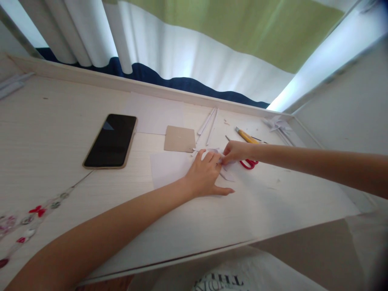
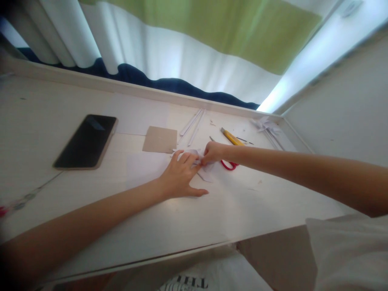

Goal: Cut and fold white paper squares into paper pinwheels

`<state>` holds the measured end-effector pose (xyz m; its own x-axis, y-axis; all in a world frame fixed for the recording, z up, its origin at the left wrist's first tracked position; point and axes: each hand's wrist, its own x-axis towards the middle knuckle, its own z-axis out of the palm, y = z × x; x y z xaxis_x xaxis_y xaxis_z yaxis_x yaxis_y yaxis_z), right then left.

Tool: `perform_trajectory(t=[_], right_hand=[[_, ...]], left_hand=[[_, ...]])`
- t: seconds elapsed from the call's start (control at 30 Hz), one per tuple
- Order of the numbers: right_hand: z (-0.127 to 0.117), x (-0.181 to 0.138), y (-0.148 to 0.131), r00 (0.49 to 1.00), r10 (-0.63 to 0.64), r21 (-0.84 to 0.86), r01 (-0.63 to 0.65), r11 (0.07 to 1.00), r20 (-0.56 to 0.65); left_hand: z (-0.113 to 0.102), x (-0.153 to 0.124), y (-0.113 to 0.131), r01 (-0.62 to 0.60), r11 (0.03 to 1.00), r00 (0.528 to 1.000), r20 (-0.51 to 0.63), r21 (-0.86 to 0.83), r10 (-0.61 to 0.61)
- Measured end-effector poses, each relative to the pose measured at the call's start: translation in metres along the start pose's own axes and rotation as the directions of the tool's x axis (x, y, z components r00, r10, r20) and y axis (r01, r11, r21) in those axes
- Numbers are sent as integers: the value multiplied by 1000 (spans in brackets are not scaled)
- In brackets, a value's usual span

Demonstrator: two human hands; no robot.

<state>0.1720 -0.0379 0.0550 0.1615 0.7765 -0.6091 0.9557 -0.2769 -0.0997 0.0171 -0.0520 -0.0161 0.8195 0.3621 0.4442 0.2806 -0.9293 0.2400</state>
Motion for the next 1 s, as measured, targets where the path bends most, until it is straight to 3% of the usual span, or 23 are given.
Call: perform_trajectory(t=[0.13, 0.3, 0.47, 0.53, 0.6, 0.67, 0.73, 0.8, 0.87, 1.0], right_hand=[[-3, -6, 9, 998, -7, 89, 12, 996, -58], [-6, -10, 26, 991, -29, 200, 55, 978, -130], [-11, -17, 34, 979, -93, 284, 143, 948, -182], [-15, -20, 35, 968, -124, 300, 187, 935, -217], [-19, -24, 35, 957, -160, 312, 234, 921, -244], [-23, -27, 34, 946, -195, 321, 274, 907, -257], [-26, -29, 33, 939, -221, 329, 304, 894, -265], [-29, -29, 33, 932, -232, 338, 320, 885, -277], [-32, -28, 34, 927, -231, 351, 330, 877, -294], [-35, -24, 39, 919, -221, 382, 342, 858, -327]], left_hand=[[-2, 0, -2, 44, 997, 999, -22, -70, -46], [-8, 4, -6, 185, 966, 977, -77, -182, -201], [-25, 15, -15, 327, 848, 893, -157, -418, -421], [-33, 21, -21, 386, 710, 847, -78, -589, -525], [-39, 28, -26, 444, 522, 823, 101, -729, -559], [-45, 36, -30, 498, 350, 812, 285, -794, -509], [-50, 45, -32, 533, 245, 813, 409, -810, -414], [-53, 55, -33, 545, 221, 822, 464, -809, -331], [-55, 64, -32, 547, 271, 830, 473, -792, -295], [-55, 78, -33, 555, 358, 825, 443, -751, -350]])
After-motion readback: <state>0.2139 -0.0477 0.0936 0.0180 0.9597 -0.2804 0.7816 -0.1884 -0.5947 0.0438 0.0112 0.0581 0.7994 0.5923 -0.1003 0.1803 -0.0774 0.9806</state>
